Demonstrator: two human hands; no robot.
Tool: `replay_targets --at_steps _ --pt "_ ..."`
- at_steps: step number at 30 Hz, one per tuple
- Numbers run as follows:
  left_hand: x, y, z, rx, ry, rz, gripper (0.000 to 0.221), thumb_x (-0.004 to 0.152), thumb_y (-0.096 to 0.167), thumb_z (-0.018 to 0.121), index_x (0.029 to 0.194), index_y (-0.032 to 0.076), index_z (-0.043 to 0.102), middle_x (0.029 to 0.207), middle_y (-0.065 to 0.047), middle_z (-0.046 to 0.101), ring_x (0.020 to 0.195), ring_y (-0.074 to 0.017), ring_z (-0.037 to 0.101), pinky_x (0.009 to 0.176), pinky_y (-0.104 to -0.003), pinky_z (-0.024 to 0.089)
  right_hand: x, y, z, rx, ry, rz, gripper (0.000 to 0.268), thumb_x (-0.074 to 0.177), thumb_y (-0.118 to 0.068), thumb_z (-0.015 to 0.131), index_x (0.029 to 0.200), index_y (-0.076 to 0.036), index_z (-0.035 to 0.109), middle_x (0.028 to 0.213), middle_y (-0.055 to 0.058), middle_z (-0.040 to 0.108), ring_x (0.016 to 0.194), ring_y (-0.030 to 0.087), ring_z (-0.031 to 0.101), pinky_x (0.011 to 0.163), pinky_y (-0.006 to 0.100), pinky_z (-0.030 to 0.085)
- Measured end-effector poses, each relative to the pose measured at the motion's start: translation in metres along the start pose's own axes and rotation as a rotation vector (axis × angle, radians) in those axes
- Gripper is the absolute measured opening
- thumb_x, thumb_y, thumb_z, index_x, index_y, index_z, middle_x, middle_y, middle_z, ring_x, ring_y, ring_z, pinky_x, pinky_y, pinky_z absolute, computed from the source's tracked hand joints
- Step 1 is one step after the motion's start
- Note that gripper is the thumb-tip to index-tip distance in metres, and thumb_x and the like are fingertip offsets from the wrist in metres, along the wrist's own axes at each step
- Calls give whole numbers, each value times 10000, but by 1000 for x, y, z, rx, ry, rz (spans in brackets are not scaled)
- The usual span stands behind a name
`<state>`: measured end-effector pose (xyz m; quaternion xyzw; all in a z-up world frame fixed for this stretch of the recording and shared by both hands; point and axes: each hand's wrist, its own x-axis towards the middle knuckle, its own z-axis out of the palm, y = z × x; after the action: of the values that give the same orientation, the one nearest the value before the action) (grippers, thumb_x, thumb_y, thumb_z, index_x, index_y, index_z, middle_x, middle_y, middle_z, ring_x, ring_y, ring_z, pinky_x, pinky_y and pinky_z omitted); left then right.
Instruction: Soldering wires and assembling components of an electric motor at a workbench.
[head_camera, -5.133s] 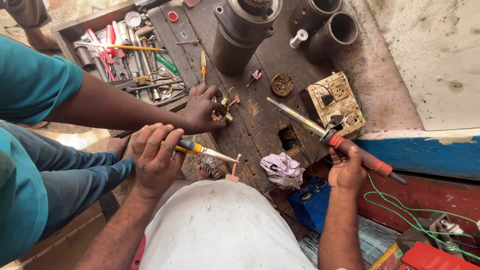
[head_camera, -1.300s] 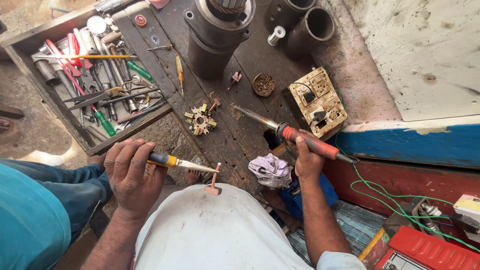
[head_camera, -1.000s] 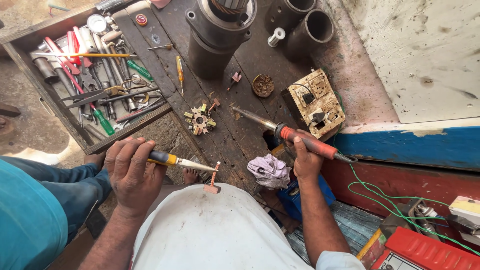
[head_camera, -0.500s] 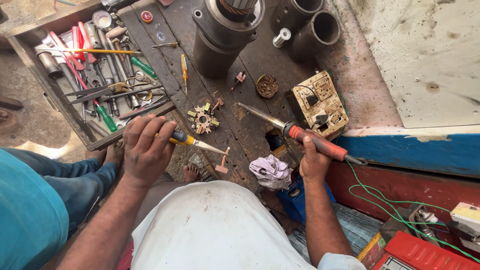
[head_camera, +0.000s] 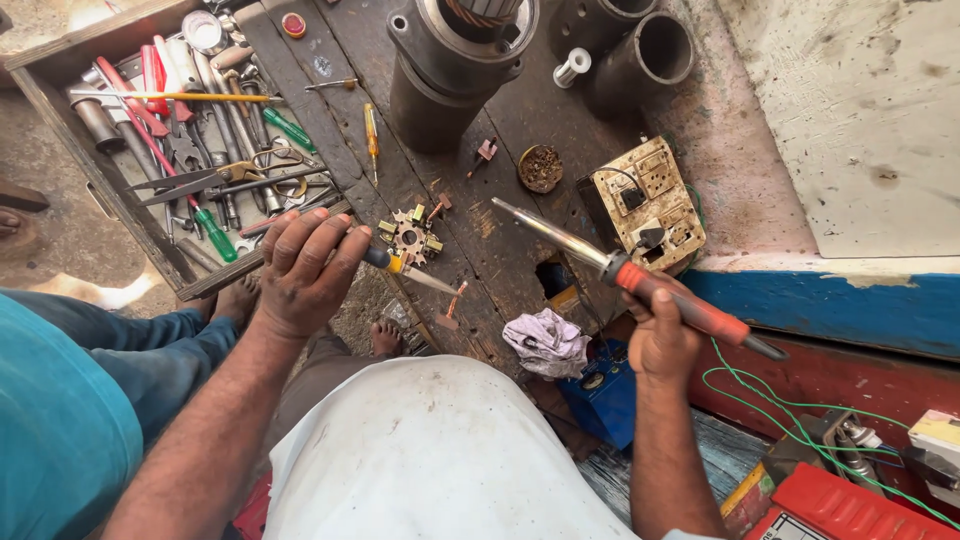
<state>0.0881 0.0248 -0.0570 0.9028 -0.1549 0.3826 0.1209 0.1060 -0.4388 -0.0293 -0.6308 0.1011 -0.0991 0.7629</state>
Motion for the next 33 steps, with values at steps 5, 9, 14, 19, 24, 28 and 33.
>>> replay_targets --at_steps 5,9,14,19,24,28,33 --pt "0 -18 26 63 14 31 186 1043 223 749 1225 254 727 1254 0 601 1282 -197 521 1178 -408 400 -11 -24 -9 19 11 -22 354 964 -191 744 1213 40 643 1186 163 680 1023 258 720 860 373 655" --pt "7 -33 47 119 57 109 166 1069 306 702 1235 312 696 1234 3 568 1268 -185 499 1177 -384 379 -20 -44 -12 84 -36 -36 308 997 -193 749 1197 10 634 1221 161 681 1091 282 720 916 416 652" --pt "31 -42 48 63 -21 141 232 1051 201 710 1260 302 703 1229 1 561 1272 -184 505 1189 -385 393 -26 -59 -13 139 -61 12 366 1004 -235 738 1256 17 656 1192 165 694 1093 274 719 935 409 645" --pt "48 -45 60 20 -2 155 280 1011 186 723 1270 290 702 1245 1 555 1267 -190 517 1195 -401 395 -29 -70 -3 154 -53 8 365 996 -244 742 1259 -5 659 1210 147 703 1090 262 721 916 404 646" --pt "60 -44 69 19 -20 163 333 955 157 735 1258 288 692 1248 1 547 1276 -187 524 1198 -404 395 -28 -66 -21 156 -70 6 308 1032 -237 754 1148 40 689 1114 154 716 1019 286 719 971 425 652" --pt "65 -44 73 -10 -31 162 351 938 167 735 1271 270 693 1241 -8 542 1267 -194 526 1194 -411 401 -29 -76 -7 150 4 -15 320 1007 -229 759 1215 -1 673 1167 130 709 1079 277 723 926 424 646" --pt "69 -42 78 8 -26 157 355 963 140 748 1278 286 674 1254 1 530 1267 -187 521 1202 -401 404 -27 -80 1 129 33 3 390 969 -242 753 1269 -16 650 1179 129 713 1082 254 726 884 400 640"
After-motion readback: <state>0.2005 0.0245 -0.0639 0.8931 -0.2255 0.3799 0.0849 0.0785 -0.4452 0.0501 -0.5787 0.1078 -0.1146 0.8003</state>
